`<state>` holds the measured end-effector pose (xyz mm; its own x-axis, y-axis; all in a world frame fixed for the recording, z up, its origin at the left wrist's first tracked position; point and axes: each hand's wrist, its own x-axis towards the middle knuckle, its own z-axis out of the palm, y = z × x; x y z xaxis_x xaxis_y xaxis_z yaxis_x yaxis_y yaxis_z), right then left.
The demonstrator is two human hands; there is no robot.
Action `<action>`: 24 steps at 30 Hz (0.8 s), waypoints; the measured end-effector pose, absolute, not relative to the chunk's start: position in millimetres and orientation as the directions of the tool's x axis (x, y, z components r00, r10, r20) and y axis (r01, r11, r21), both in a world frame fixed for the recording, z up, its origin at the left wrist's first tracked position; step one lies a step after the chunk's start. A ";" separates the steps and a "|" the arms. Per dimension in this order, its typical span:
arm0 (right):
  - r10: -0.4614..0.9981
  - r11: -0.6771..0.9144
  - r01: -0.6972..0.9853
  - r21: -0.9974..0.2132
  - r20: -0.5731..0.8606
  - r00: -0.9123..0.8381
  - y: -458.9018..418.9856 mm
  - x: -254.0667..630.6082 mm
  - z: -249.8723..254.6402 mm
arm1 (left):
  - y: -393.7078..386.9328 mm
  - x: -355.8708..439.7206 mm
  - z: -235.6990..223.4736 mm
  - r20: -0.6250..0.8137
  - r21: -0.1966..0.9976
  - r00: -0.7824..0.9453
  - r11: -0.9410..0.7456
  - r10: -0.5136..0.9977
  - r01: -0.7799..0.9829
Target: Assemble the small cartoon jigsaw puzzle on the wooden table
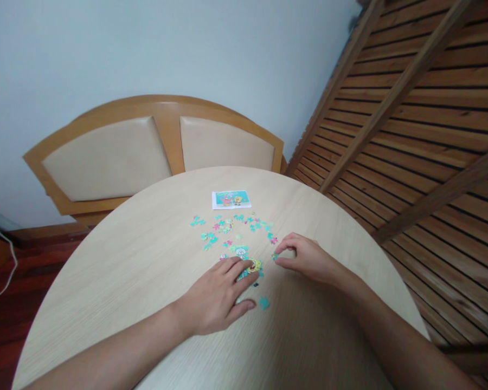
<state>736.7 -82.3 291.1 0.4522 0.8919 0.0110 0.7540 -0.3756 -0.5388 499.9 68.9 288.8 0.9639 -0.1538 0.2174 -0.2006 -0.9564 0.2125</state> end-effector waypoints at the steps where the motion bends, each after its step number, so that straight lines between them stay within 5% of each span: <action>1: 0.894 -0.377 0.751 -0.541 -0.001 0.448 -82.4 736.1 291.8 | 69.0 499.9 288.3 0.223 0.211 0.963 -0.956 -0.153 -0.201; 13: 0.965 -0.247 0.806 -0.538 -0.058 0.258 -81.3 718.1 299.4 | 68.8 499.0 286.4 0.229 0.187 0.961 -0.962 -0.154 -0.199; 24: 0.963 -0.245 0.814 -0.527 -0.034 0.268 -78.5 707.7 302.5 | 69.1 499.4 286.8 0.195 0.187 0.968 -0.963 -0.156 -0.193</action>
<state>707.7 -78.5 302.5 0.2681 0.9628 -0.0344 0.8139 -0.2454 -0.5267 499.4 69.1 286.8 0.9683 -0.1558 0.1953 -0.1927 -0.9633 0.1867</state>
